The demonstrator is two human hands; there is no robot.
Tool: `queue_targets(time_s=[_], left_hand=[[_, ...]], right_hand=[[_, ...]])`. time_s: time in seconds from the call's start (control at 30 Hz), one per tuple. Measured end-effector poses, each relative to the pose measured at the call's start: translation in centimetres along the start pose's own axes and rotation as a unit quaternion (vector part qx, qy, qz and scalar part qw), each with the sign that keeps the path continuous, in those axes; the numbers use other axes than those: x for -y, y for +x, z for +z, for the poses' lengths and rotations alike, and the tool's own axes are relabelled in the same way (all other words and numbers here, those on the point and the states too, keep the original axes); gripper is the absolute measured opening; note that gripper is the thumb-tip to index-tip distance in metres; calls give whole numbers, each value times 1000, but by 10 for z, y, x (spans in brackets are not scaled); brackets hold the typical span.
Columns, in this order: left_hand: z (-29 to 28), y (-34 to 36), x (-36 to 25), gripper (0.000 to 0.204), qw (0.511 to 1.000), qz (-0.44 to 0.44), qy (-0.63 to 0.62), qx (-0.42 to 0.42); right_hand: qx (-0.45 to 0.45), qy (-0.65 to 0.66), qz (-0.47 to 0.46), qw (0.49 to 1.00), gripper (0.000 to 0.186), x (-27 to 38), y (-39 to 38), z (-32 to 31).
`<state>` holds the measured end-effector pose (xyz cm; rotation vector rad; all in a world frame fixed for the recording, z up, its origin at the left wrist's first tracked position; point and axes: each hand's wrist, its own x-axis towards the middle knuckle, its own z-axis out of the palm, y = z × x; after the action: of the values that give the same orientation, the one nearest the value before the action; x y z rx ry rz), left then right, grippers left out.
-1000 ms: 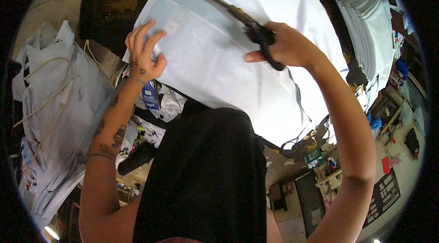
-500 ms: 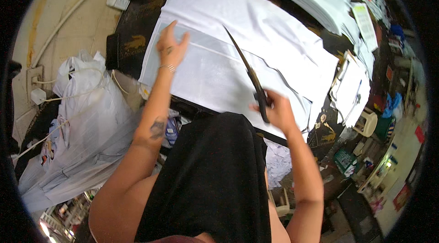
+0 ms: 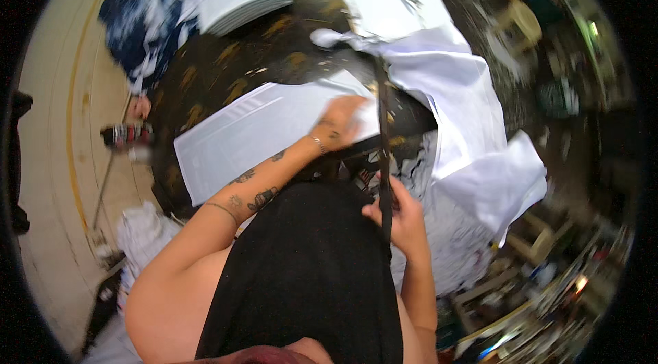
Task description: The person uses shears to cut a blue and white patterned t-shirt into a rectangular piece of fabric. They then fold the cut fabric and place it on a stack of similar pieces. The person repeats this process with additional t-shirts, cutting and folding each piece before stacking them.
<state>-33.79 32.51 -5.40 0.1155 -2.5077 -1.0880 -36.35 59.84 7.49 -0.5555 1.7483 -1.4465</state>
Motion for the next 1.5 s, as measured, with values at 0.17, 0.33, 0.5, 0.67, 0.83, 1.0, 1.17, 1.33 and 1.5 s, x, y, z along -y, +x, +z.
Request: queue_targets(time_s=[0.17,0.33,0.5,0.67,0.83,1.0,1.17,1.33,1.5], left_hand=[[15,-59,58,66,960,-2,257,106],[17,3,69,60,919,-125,357,109],[-8,-2,51,46,985,-32,172,-9],[-20,-82,22,19,972,-88,150,159],[-18,-86,25,16,982,-48,150,104],[-35,-80,41,26,983,14,84,164],[-60,-81,70,48,967,50,177,176],[-66,-88,91,74,962,121,168,177],[-62,-97,96,88,961,131,185,162]], right_hand=[[-56,-55,137,988,33,-81,-2,-36],[28,8,231,973,46,-153,-10,-64],[102,86,221,966,56,-181,-24,-86],[243,117,232,934,55,-181,-23,-93],[262,92,245,929,58,-180,-4,-76],[254,1,197,947,60,-173,30,-60],[189,-120,169,960,73,-154,56,-40],[97,-183,209,956,79,-137,48,-7],[-49,-177,274,944,83,-132,17,72]])
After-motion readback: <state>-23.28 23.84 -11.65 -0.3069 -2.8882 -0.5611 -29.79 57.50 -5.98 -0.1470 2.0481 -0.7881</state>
